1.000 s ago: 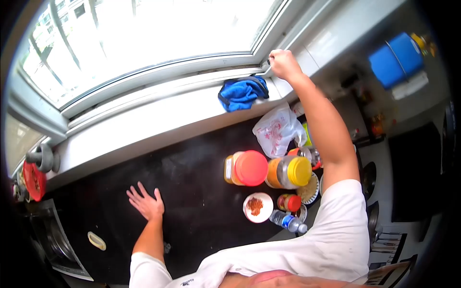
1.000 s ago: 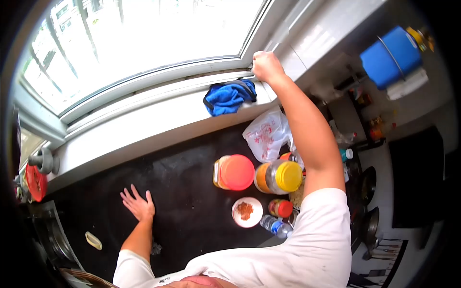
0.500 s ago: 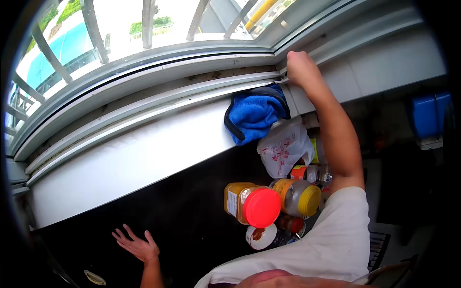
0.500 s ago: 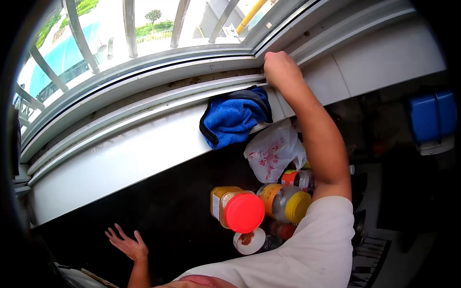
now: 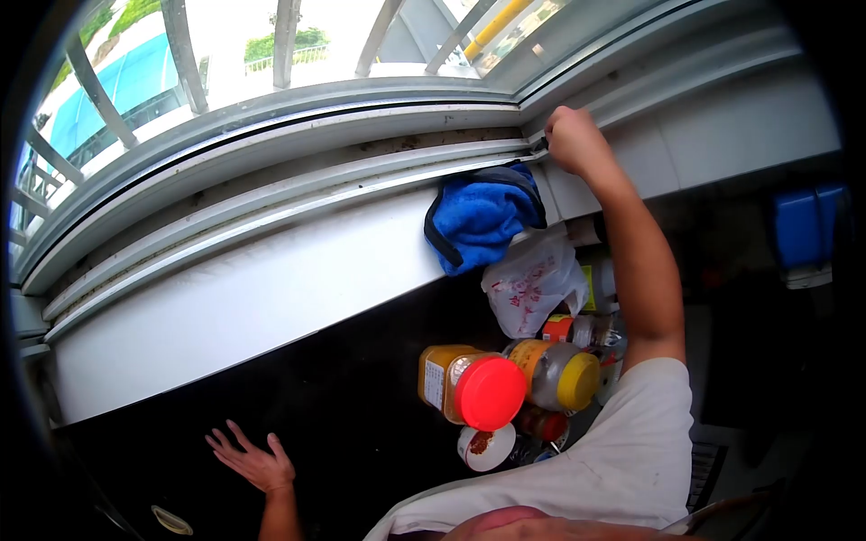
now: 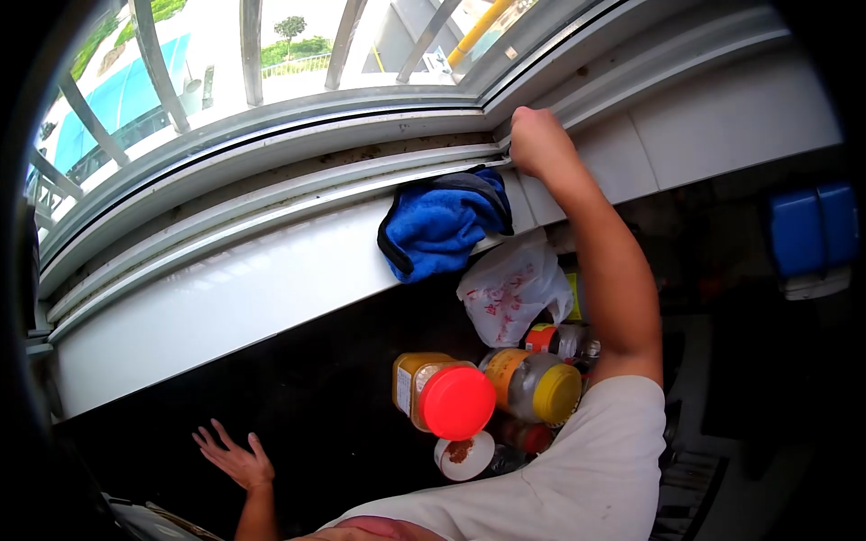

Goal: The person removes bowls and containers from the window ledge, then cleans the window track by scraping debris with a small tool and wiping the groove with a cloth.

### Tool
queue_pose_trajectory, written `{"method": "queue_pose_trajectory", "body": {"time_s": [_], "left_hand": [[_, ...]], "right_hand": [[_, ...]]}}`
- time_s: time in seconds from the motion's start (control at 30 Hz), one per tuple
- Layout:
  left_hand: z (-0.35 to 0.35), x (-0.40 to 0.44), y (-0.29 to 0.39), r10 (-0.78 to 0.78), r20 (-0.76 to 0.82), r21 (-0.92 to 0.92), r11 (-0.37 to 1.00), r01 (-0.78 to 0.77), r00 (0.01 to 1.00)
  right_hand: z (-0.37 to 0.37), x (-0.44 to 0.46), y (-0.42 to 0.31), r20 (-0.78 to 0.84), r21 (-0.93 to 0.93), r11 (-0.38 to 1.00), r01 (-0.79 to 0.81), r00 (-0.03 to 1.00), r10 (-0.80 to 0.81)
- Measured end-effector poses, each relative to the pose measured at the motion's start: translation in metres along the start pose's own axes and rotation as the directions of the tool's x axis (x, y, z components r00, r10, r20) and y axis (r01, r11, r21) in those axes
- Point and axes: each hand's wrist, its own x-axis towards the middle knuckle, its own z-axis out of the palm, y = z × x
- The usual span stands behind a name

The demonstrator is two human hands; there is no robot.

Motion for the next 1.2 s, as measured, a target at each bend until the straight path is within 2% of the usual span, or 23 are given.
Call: {"method": "queue_pose_trajectory", "body": {"time_s": [0.1,0.2,0.3,0.4,0.5,0.6,0.8,0.9,1.0,1.1,1.2], "left_hand": [[0.001,-0.001,-0.001,0.004,-0.011,-0.004,1.000,-0.004,1.000],[0.000,0.000,-0.001,0.001,-0.004,0.000,1.000,-0.001,1.000],[0.000,0.000,-0.001,-0.002,0.004,0.004,1.000,0.002,1.000],[0.001,0.000,-0.001,-0.002,-0.003,0.002,1.000,0.002,1.000],[0.003,-0.001,-0.003,0.002,-0.002,0.008,1.000,-0.002,1.000],[0.003,-0.001,-0.003,0.004,0.008,0.017,1.000,-0.004,1.000],[0.003,-0.001,-0.002,0.001,-0.017,0.014,1.000,-0.001,1.000],[0.006,-0.002,-0.005,0.009,-0.023,0.008,1.000,-0.009,1.000],[0.006,-0.002,-0.004,0.009,-0.020,0.008,1.000,-0.009,1.000],[0.005,-0.001,-0.003,0.001,-0.010,0.015,1.000,-0.001,1.000],[0.004,-0.001,-0.003,-0.001,-0.008,0.020,1.000,0.001,1.000]], "right_hand": [[0.009,0.000,-0.012,0.098,0.004,0.998,-0.070,0.993,0.070],[0.015,0.002,-0.006,0.139,0.148,0.982,-0.115,0.986,0.095],[0.017,-0.001,-0.005,0.224,0.338,0.886,-0.317,0.942,0.251],[0.014,-0.016,-0.006,0.226,0.527,0.745,-0.409,0.913,0.341],[0.020,-0.030,0.000,0.230,0.692,0.590,-0.415,0.902,0.365],[0.032,-0.037,-0.001,0.156,0.758,0.543,-0.360,0.910,0.385],[0.038,-0.046,0.008,0.013,0.688,0.671,-0.275,0.930,0.368],[0.034,-0.047,0.007,-0.301,0.398,0.916,-0.045,0.937,0.176],[0.018,-0.040,0.000,-0.288,0.216,0.976,-0.015,0.954,0.078],[0.031,-0.029,0.000,-0.162,0.103,0.989,-0.103,0.979,0.119],[0.041,-0.024,0.001,-0.226,0.159,0.987,0.005,0.974,0.031]]}}
